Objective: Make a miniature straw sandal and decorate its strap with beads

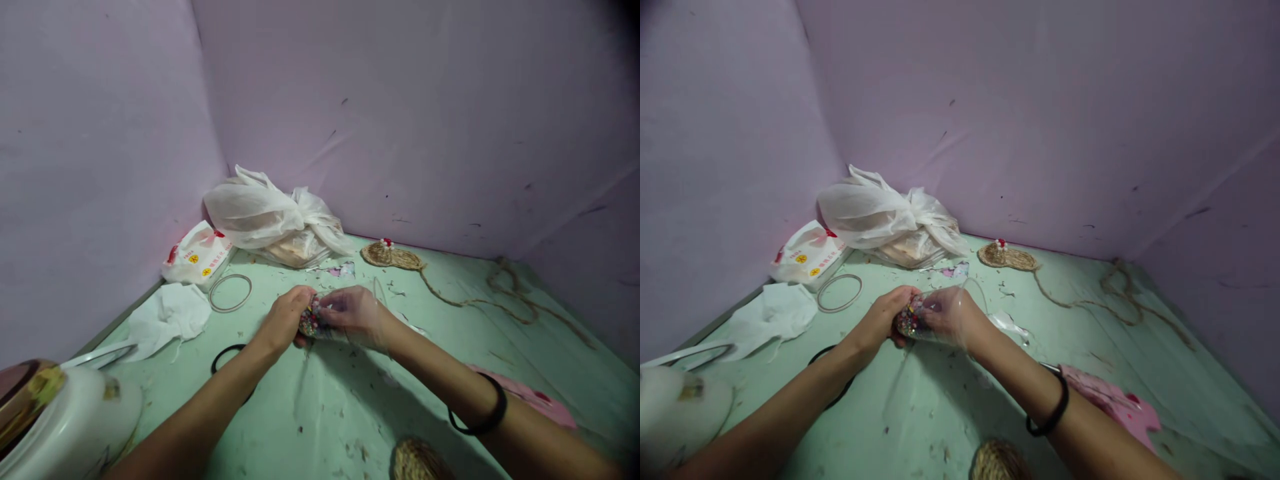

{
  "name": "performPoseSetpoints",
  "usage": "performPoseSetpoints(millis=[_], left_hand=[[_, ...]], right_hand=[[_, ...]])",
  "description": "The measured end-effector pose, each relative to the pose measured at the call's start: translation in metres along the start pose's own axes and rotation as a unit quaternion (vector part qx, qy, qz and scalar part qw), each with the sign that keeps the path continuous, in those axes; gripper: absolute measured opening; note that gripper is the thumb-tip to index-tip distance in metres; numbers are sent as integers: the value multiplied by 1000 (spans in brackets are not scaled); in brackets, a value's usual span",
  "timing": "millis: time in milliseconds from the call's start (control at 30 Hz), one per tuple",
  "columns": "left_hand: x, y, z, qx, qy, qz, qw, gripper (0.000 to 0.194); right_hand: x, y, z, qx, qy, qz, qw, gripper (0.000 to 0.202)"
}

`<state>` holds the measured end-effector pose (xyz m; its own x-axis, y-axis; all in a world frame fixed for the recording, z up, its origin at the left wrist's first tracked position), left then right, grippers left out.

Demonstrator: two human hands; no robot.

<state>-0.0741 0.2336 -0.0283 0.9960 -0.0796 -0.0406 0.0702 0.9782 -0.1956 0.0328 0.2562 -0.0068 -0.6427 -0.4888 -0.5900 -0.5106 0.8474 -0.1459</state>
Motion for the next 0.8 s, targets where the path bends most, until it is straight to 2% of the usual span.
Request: performPoseSetpoints(millis=[200,367,533,600,700,800], left_hand=[[1,0,0,1,2,4,1000,37],[-1,-2,1,7,15,18,1000,36],[-6,-3,4,32,59,32,997,35],[-7,-2,5,44,76,38,995,34],[-8,-2,7,53,95,43,993,33],[-8,-1,8,54,109,43,992,35]], right_hand=[[-3,5,3,-3,-18,12,1000,11],[1,2,6,5,24,2,1000,2],[1,-14,4,38,111,-15,993,17],[0,-23,5,75,169,-17,983,23],[-1,-37,8,128,282,-18,951,26],[-5,-46,8,141,313,-13,939,21]])
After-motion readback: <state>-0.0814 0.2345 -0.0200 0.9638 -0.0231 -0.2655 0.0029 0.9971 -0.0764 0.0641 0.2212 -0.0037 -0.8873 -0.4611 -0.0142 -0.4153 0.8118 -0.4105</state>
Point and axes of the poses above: each hand's wrist, its own y-axis towards the middle knuckle, its own x-axis out of the palm, z = x × y, the point moved 8 cm from there along y, towards the middle knuckle, and after that the axes turned 5 degrees about -y, right-handed, at the moved point
